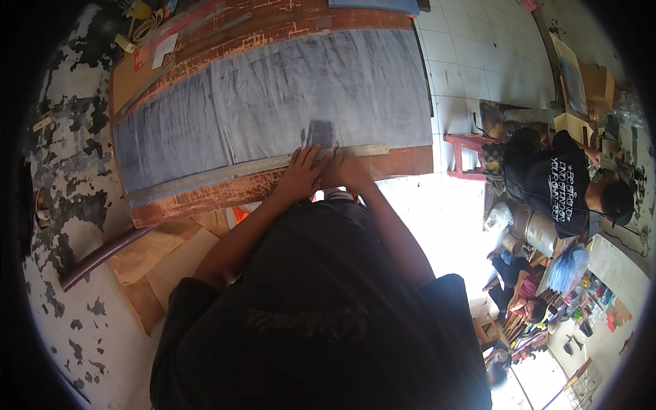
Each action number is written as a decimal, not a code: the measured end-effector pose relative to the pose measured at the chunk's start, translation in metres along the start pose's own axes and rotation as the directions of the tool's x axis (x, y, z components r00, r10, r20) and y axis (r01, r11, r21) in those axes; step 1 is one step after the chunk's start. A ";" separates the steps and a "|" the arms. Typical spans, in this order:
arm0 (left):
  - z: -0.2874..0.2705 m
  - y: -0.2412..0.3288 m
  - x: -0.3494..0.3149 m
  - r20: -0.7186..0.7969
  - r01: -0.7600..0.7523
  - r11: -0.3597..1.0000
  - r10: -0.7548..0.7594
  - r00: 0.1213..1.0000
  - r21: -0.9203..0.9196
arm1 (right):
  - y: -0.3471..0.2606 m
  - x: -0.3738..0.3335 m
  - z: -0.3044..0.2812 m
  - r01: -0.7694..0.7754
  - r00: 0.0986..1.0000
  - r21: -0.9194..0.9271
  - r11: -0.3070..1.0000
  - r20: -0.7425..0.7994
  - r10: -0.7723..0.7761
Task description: The person uses a utility knife and a long metal ruler to measure and cut sections from a large blue plastic sheet on a workbench. They reposition a wooden plank and later pick up a roll of material from the floor.
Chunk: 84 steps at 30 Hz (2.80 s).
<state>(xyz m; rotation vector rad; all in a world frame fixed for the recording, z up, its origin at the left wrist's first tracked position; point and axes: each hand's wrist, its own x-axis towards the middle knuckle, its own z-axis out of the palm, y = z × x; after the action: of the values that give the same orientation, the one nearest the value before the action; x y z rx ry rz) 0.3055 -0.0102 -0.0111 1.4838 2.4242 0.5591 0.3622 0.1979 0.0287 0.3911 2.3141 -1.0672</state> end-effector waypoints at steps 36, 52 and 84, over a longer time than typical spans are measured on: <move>-0.002 0.006 -0.004 -0.097 -0.018 1.000 0.016 0.995 -0.025 | 0.006 0.053 -0.074 -0.026 0.896 -0.156 0.987 -0.442 -0.046; -0.099 -0.180 -0.217 -0.720 0.778 0.605 -0.614 0.324 -0.166 | 0.027 -0.023 -0.031 0.478 0.753 -0.396 0.784 -0.274 -0.598; -0.195 -0.473 -0.531 -0.366 0.950 0.308 -0.890 0.272 -0.042 | 0.020 -0.004 0.011 0.202 0.729 -0.217 0.955 -0.618 -0.295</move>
<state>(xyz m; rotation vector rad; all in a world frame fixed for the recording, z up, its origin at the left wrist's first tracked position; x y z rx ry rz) 0.0912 -0.7152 -0.0409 -0.3081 3.0632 0.2679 0.3789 0.2026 0.0134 0.4547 3.1207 -0.9870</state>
